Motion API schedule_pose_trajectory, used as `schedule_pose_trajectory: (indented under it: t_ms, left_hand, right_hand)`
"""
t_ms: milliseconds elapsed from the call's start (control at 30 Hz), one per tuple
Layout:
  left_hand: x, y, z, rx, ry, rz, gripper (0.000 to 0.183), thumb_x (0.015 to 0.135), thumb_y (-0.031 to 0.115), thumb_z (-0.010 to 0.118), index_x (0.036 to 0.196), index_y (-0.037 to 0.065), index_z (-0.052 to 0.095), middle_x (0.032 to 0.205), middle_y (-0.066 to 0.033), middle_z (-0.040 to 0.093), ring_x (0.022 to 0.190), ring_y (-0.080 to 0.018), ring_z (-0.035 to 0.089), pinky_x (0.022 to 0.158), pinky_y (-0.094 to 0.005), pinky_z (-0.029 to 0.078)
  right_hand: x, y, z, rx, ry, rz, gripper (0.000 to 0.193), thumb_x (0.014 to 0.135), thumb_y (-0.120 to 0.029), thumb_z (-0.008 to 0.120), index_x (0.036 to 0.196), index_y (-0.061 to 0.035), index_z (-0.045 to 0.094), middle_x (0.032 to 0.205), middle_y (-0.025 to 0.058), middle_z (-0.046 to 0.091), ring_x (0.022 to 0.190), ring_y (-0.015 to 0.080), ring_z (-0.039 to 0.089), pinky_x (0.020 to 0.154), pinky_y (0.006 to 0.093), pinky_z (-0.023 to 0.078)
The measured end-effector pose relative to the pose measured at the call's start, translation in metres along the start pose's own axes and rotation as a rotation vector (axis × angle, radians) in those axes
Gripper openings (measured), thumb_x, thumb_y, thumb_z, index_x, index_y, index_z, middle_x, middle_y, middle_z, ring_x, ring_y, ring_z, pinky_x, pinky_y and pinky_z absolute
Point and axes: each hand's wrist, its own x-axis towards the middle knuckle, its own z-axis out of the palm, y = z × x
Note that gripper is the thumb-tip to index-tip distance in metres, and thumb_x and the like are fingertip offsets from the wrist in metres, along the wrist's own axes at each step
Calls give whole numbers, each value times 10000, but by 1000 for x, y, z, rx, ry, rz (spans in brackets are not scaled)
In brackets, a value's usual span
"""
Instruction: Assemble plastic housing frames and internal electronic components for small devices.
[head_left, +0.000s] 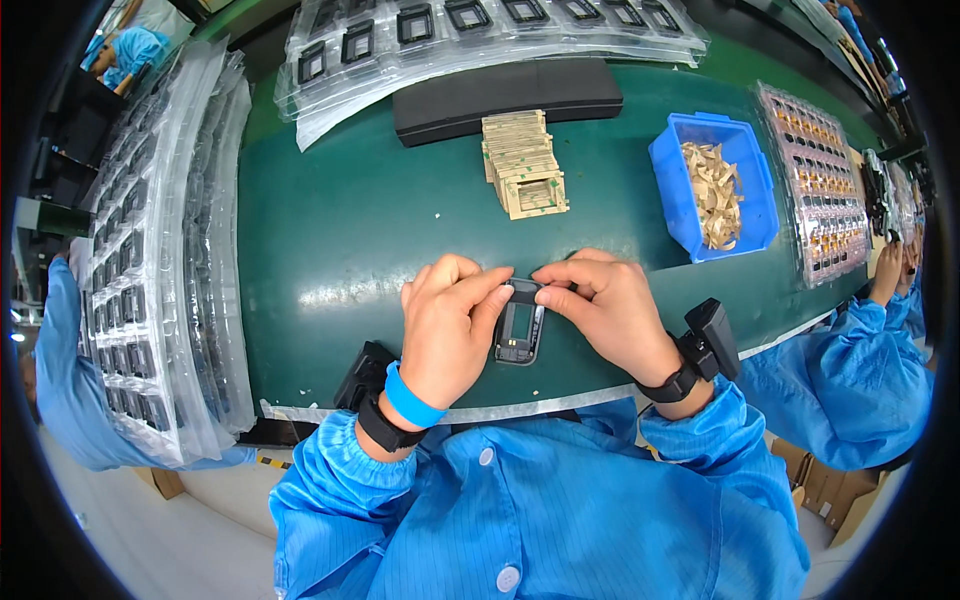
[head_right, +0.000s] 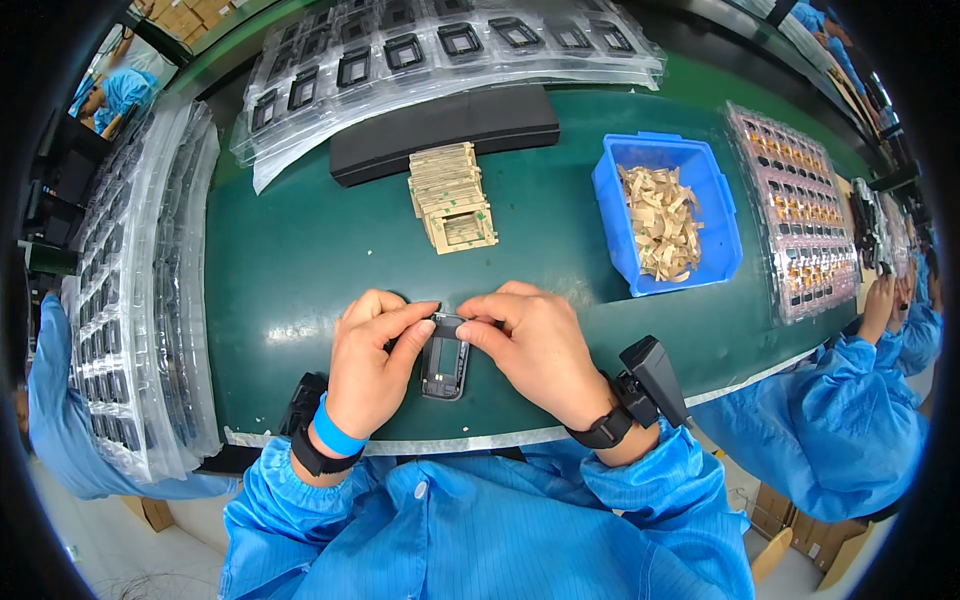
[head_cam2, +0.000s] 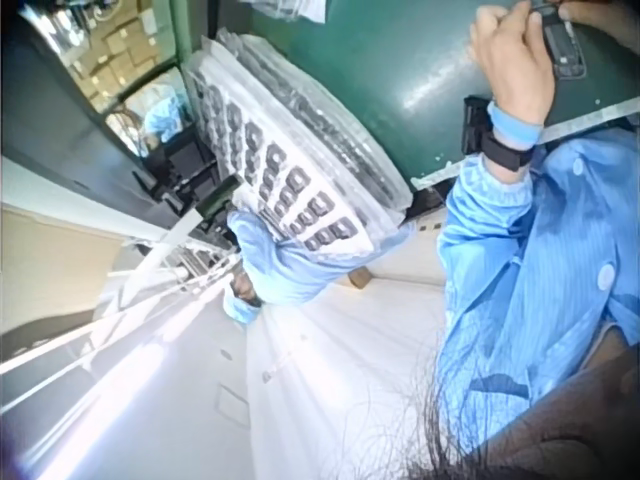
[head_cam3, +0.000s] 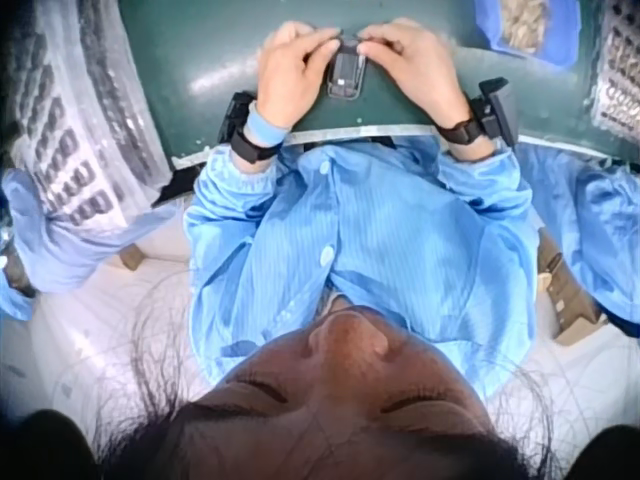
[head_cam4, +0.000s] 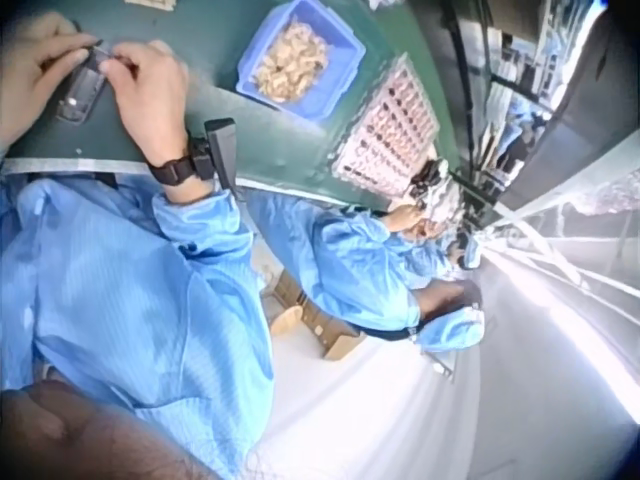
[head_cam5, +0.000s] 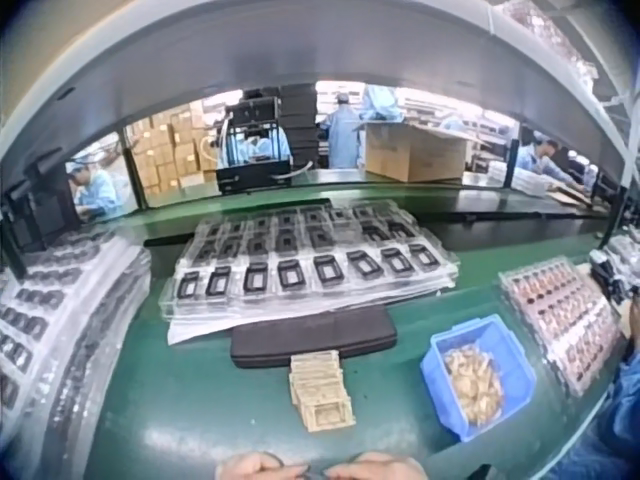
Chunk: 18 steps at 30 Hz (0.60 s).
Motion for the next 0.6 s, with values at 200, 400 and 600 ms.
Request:
schedule_pose_trajectory:
  t_ms: [200, 400, 600]
  left_hand:
    - [1, -1, 2, -17, 15, -10, 177, 814, 65, 732, 988, 43, 748, 808, -79, 597, 782, -246, 579, 705, -352, 459]
    - [1, -1, 4, -1, 20, -24, 156, 815, 107, 740, 965, 69, 755, 818, -47, 614, 806, -241, 575, 750, -361, 410]
    - [1, 4, 4, 54, 21, -17, 144, 827, 124, 732, 961, 75, 753, 838, -39, 638, 817, -235, 584, 760, -361, 389]
  right_hand:
    - [3, -8, 5, 0, 14, 73, 141, 809, -143, 750, 908, -44, 728, 774, 113, 648, 656, 259, 640, 590, 354, 500]
    - [3, -7, 13, -54, 90, 43, 92, 796, -126, 736, 829, -54, 690, 749, 102, 630, 671, 288, 639, 590, 391, 497]
    - [2, -9, 17, -150, 133, -4, 96, 806, -123, 705, 785, -54, 643, 757, 108, 612, 687, 317, 627, 608, 438, 491]
